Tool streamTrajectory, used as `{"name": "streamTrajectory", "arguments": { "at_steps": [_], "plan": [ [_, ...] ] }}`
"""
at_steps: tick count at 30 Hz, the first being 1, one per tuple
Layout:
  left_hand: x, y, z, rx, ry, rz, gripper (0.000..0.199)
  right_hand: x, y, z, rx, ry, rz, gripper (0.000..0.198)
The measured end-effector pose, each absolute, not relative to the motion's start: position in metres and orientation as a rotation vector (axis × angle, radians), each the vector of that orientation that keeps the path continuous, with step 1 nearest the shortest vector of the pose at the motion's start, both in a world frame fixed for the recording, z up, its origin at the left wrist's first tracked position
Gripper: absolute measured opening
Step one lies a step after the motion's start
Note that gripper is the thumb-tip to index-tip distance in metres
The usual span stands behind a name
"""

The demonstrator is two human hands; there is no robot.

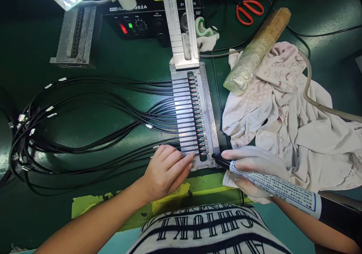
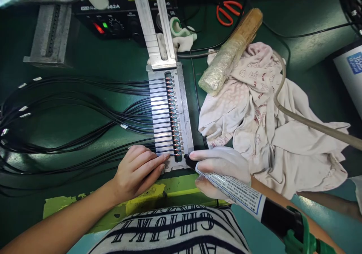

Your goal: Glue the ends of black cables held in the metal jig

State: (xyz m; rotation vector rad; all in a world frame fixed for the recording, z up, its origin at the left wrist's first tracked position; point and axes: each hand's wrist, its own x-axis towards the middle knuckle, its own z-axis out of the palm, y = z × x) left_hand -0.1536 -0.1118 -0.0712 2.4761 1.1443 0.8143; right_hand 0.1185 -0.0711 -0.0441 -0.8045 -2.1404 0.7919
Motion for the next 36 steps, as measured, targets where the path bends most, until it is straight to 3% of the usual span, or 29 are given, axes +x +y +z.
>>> {"name": "streamTrajectory", "arguments": {
  "at_steps": [36],
  "plan": [
    [-0.1537, -0.1107, -0.0708, 2.486, 1.159, 0.81, 0.027, 0.1161, -0.0689, -0.0384, -0.783, -2.168, 0.714, 0.017]
  ]
}}
